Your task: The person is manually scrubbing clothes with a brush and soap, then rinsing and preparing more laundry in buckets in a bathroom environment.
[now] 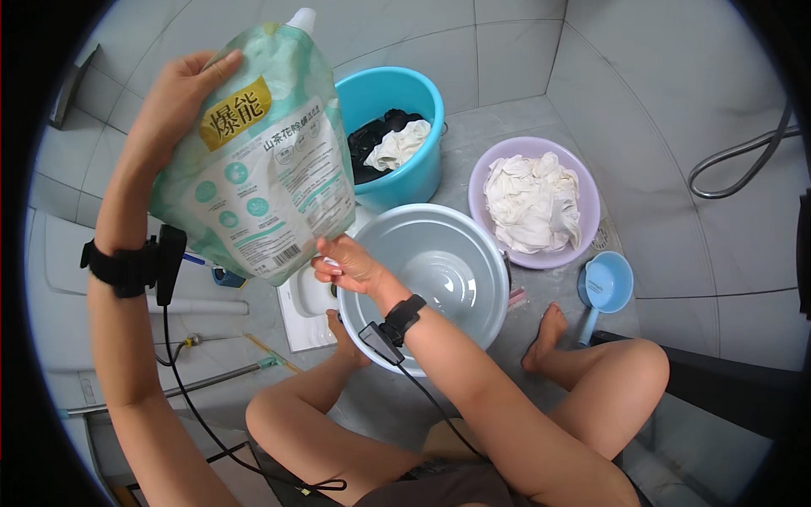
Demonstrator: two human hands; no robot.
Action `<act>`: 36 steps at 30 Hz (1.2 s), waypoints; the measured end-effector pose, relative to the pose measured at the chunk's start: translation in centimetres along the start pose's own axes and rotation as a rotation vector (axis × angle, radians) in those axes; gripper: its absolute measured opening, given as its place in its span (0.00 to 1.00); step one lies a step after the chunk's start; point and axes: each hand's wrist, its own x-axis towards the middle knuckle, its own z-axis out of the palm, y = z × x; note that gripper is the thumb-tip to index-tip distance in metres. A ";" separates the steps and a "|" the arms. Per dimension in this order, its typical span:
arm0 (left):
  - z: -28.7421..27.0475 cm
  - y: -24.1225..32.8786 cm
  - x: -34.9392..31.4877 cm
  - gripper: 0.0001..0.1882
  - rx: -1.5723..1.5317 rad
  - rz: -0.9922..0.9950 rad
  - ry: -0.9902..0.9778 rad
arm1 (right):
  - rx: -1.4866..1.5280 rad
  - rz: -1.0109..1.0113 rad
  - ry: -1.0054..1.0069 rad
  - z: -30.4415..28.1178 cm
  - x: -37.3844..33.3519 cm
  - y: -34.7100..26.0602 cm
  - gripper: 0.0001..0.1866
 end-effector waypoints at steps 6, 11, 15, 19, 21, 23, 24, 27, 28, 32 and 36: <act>-1.0 0.7 -0.6 0.19 0.174 0.115 0.057 | -0.024 -0.056 -0.069 -0.1 3.9 1.0 0.24; -1.8 0.1 0.1 0.19 0.315 0.074 0.028 | 0.083 -0.164 -0.169 -0.5 4.5 0.8 0.25; -1.7 -1.4 3.8 0.20 0.458 0.185 0.070 | -0.020 -0.145 -0.034 0.8 3.7 1.3 0.23; -0.1 -3.2 7.5 0.21 0.800 0.199 0.052 | 0.111 -0.174 0.153 3.2 3.5 3.7 0.22; 1.6 -4.1 9.2 0.19 0.929 0.181 -0.048 | 0.220 -0.173 0.300 3.6 3.4 5.7 0.22; 4.3 -4.6 10.2 0.15 1.074 0.233 -0.141 | 0.280 -0.159 0.334 4.4 3.6 7.7 0.22; 5.6 -4.7 10.8 0.15 1.077 0.237 -0.145 | 0.334 -0.145 0.367 4.8 3.5 8.2 0.21; 9.4 -4.3 11.8 0.13 1.282 0.305 -0.261 | 0.406 -0.152 0.301 6.5 4.0 8.6 0.20; 10.4 -4.2 12.0 0.12 1.305 0.314 -0.264 | 0.450 -0.164 0.219 6.8 4.4 8.7 0.19; 12.0 -4.1 12.7 0.12 1.364 0.286 -0.276 | 0.483 -0.166 0.203 7.6 5.6 8.2 0.17; 12.7 -4.2 13.3 0.12 1.392 0.316 -0.267 | 0.472 -0.158 0.203 7.6 5.5 7.3 0.17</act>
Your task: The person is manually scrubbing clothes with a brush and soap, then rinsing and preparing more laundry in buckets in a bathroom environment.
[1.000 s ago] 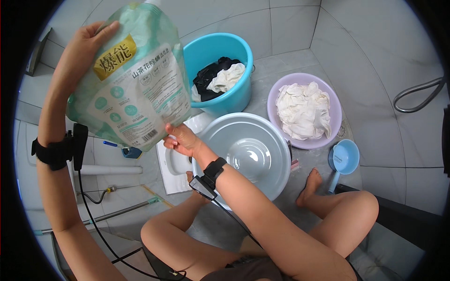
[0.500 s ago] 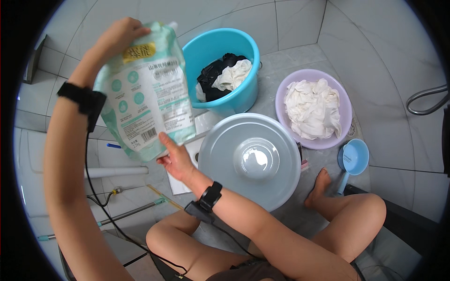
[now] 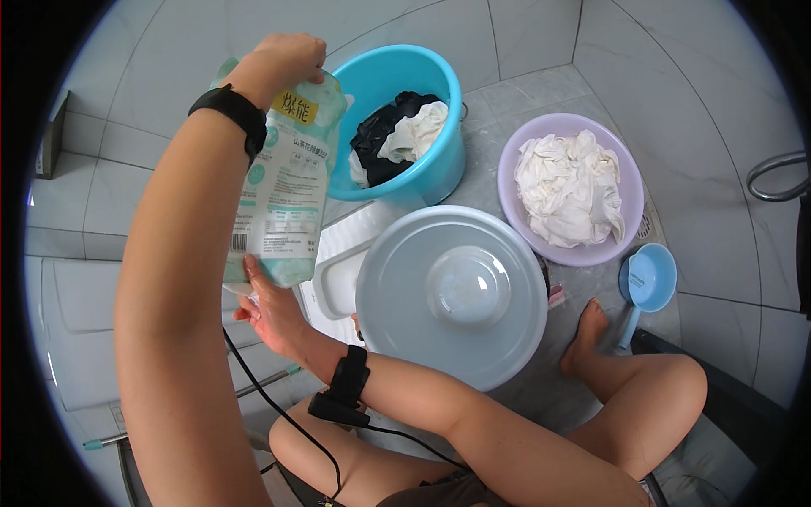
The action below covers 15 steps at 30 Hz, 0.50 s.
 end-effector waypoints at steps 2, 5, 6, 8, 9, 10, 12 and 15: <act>-0.1 0.3 0.4 0.12 0.020 0.039 0.002 | -0.002 0.013 -0.020 -0.1 0.4 0.0 0.17; -0.4 1.4 1.3 0.13 0.027 0.020 -0.081 | 0.008 0.003 -0.122 0.1 0.7 0.0 0.17; -0.6 1.8 1.4 0.13 0.029 0.024 -0.080 | 0.010 -0.001 -0.122 0.3 0.7 0.0 0.17; 0.1 1.9 1.5 0.13 0.088 0.054 -0.085 | -0.001 -0.021 -0.029 1.2 0.6 0.1 0.17; 0.4 2.1 1.6 0.13 0.089 0.053 -0.087 | 0.001 -0.019 -0.029 1.6 0.5 0.1 0.17; 0.4 2.4 1.6 0.13 0.107 0.062 -0.112 | 0.018 -0.039 -0.017 2.3 0.4 0.0 0.16; 0.3 2.8 1.7 0.13 0.128 0.070 -0.136 | 0.036 -0.060 -0.007 2.7 0.4 0.0 0.14; 0.4 3.2 1.6 0.14 0.127 0.049 -0.199 | -0.036 -0.103 0.005 2.7 0.7 0.4 0.13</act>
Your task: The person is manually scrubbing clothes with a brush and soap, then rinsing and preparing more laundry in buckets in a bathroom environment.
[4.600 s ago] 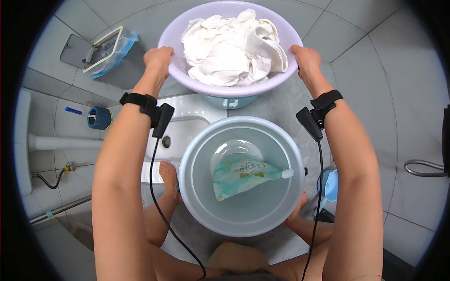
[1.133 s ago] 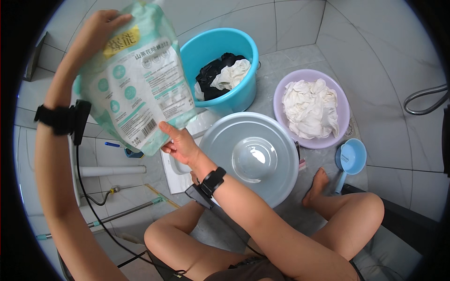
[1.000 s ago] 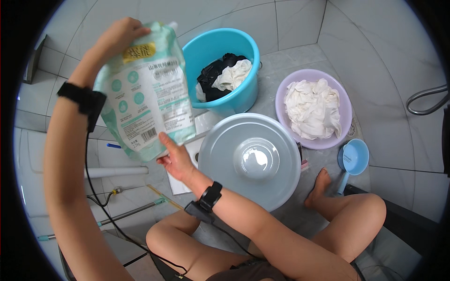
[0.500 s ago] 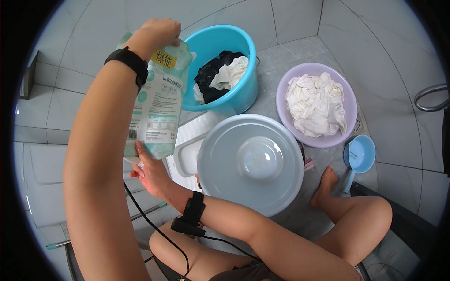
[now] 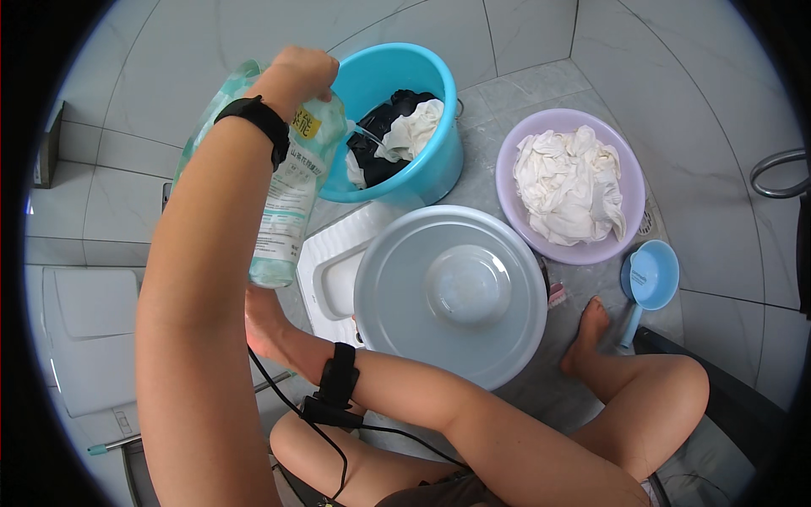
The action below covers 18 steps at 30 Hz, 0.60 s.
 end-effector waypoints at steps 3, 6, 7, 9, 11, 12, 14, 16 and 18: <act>0.4 -0.4 -0.1 0.14 -0.008 0.005 0.033 | -0.037 0.013 -0.008 -0.4 0.1 0.1 0.13; 0.6 -1.1 -0.1 0.13 -0.121 -0.021 0.056 | -0.077 -0.006 0.004 -0.8 0.2 -0.9 0.13; 0.7 -1.6 -0.1 0.13 -0.107 -0.072 0.103 | -0.134 -0.010 -0.018 -0.8 0.3 -1.2 0.12; 1.0 -2.8 -0.2 0.13 -0.093 -0.122 0.150 | -0.191 -0.013 -0.038 -0.9 0.6 -2.0 0.12; 1.6 -4.8 -0.1 0.12 -0.042 -0.207 0.231 | -0.237 0.033 -0.104 -0.1 0.4 -3.7 0.14; 2.9 -6.2 -0.1 0.09 -0.006 -0.182 0.339 | -0.235 0.038 -0.104 0.2 0.4 -4.0 0.14; 3.4 -7.0 -0.3 0.09 0.003 -0.186 0.337 | -0.348 0.042 -0.044 0.7 0.4 -4.8 0.18; 3.8 -7.1 -0.3 0.09 0.016 -0.195 0.331 | -0.389 0.072 -0.049 0.5 0.3 -4.8 0.19; 4.1 -7.0 -0.7 0.11 -0.070 -0.252 0.249 | -0.429 0.109 -0.057 0.0 -0.1 -4.6 0.20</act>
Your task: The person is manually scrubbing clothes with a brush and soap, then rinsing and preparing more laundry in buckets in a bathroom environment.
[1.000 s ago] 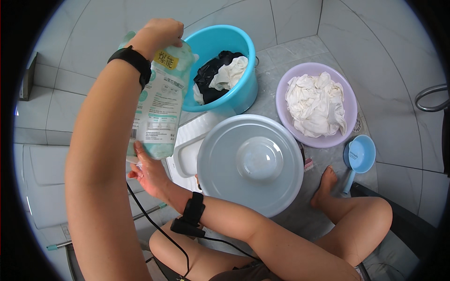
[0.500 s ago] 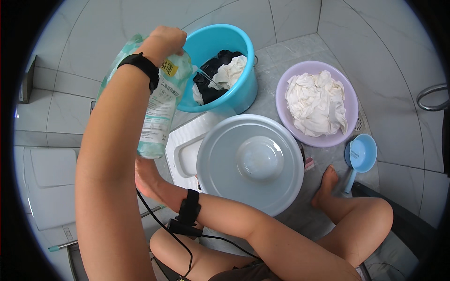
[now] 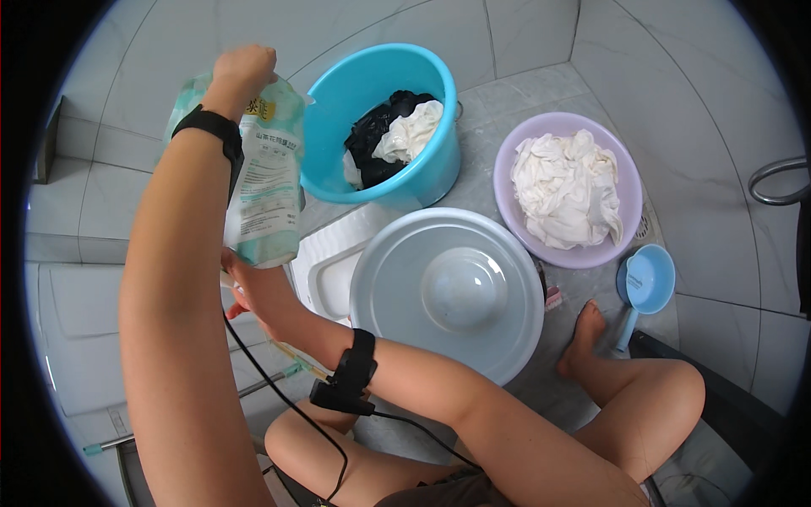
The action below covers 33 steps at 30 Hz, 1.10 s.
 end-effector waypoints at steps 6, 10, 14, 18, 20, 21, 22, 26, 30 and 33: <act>1.0 -2.9 -3.3 0.15 -0.485 -0.141 -0.033 | -0.247 -0.003 0.217 -5.1 -2.1 0.7 0.18; 1.2 -5.2 -7.0 0.17 -0.745 -0.224 0.079 | -0.252 0.070 0.281 -8.7 -3.4 -0.5 0.18; -0.2 -5.7 -12.3 0.18 -1.082 -0.353 0.334 | -0.334 0.104 0.317 -10.9 -4.3 -2.5 0.18; -2.5 -5.0 -16.3 0.17 -1.136 -0.355 0.663 | -0.516 0.084 0.411 -12.0 -6.7 -5.3 0.14; -3.5 -4.3 -17.5 0.17 -1.167 -0.342 0.719 | -0.479 -0.025 0.418 -12.0 -8.2 -7.5 0.12; -4.1 -4.0 -18.1 0.16 -1.197 -0.311 0.756 | -0.429 -0.097 0.406 -11.6 -8.9 -8.8 0.11; -4.9 -3.3 -18.5 0.16 -1.206 -0.319 0.775 | -0.500 -0.119 0.333 -11.8 -9.6 -10.8 0.10; -6.8 -2.8 -21.0 0.14 -1.261 -0.238 0.741 | -0.628 -0.334 0.210 -4.1 -11.4 -16.5 0.11; -7.4 -2.2 -22.2 0.14 -1.314 -0.184 0.689 | -0.804 -0.583 0.161 4.8 -11.8 -21.1 0.12; -8.9 -2.6 -22.0 0.13 -1.371 -0.177 0.666 | -1.110 -0.685 0.129 10.3 -10.2 -24.3 0.13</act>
